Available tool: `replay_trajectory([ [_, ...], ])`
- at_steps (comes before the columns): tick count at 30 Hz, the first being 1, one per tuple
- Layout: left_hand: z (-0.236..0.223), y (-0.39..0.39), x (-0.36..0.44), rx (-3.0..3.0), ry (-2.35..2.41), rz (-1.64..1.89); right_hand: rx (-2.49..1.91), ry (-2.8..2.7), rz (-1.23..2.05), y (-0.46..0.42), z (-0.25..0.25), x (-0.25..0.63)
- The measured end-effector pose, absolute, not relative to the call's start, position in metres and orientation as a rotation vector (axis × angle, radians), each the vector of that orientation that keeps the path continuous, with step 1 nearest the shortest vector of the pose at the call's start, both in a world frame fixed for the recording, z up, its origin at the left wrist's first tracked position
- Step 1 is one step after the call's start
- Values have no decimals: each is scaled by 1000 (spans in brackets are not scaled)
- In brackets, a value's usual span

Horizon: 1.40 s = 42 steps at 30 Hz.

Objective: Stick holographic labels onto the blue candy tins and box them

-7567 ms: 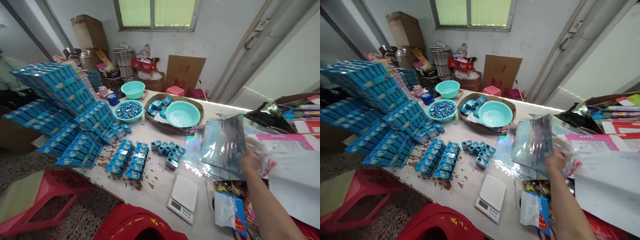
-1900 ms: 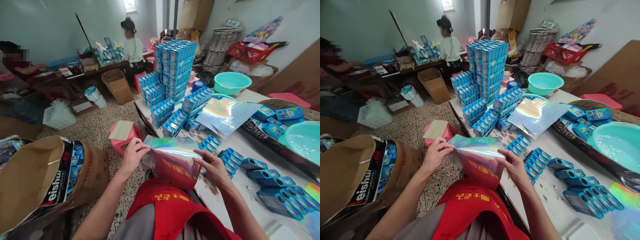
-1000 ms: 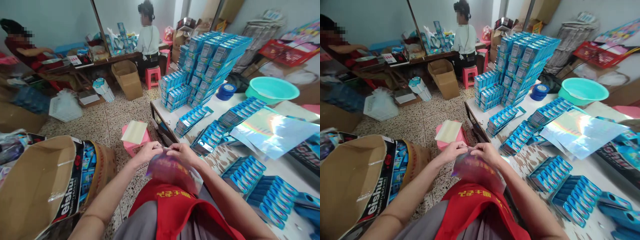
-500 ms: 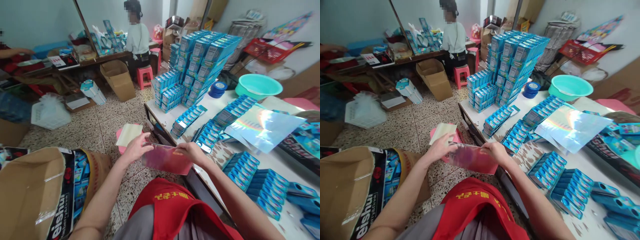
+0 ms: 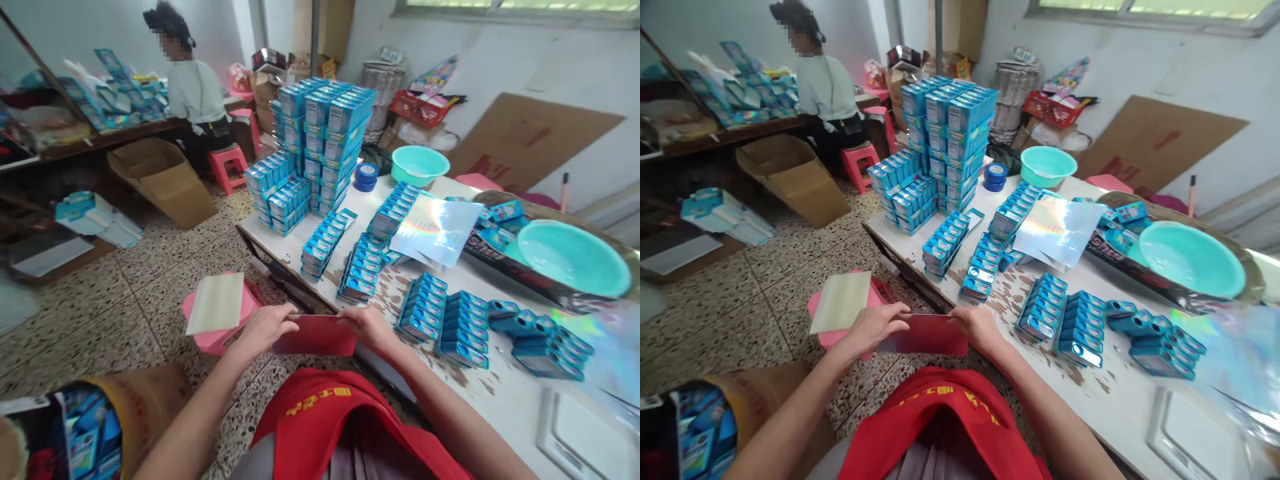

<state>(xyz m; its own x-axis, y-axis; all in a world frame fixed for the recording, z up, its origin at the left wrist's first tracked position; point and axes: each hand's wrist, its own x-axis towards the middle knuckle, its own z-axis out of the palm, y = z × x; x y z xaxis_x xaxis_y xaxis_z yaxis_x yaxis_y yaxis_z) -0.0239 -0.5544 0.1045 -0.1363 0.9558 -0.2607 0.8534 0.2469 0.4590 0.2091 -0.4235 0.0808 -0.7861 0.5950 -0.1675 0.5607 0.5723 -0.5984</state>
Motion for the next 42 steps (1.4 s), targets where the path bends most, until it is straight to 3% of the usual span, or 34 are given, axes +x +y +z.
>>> replay_trajectory([
  [4, 99, -542, -15, 1695, 1996, 183, -1143, -2361, 1250, -426, 70, 241],
  [12, 81, -493, -1, 1497, 1701, 552, -1455, -1710, 1371, -413, 75, 299],
  [19, 99, -442, 21, 1459, 1566, 727, -1448, -1152, 1665, -406, 93, 327],
  [26, 122, -412, 58, 1687, 1775, 620, -1463, -1017, 1639, -382, 90, 363],
  [31, 144, -376, 139, 2200, 1731, 665, -1391, -1128, 1625, -362, 94, 393],
  [35, 132, -334, 220, 2184, 1349, 355, -1356, -1222, 1587, -346, 89, 414],
  [42, 98, -282, 276, 2037, 1484, 99, -1451, -1487, 1133, -315, 52, 446],
])
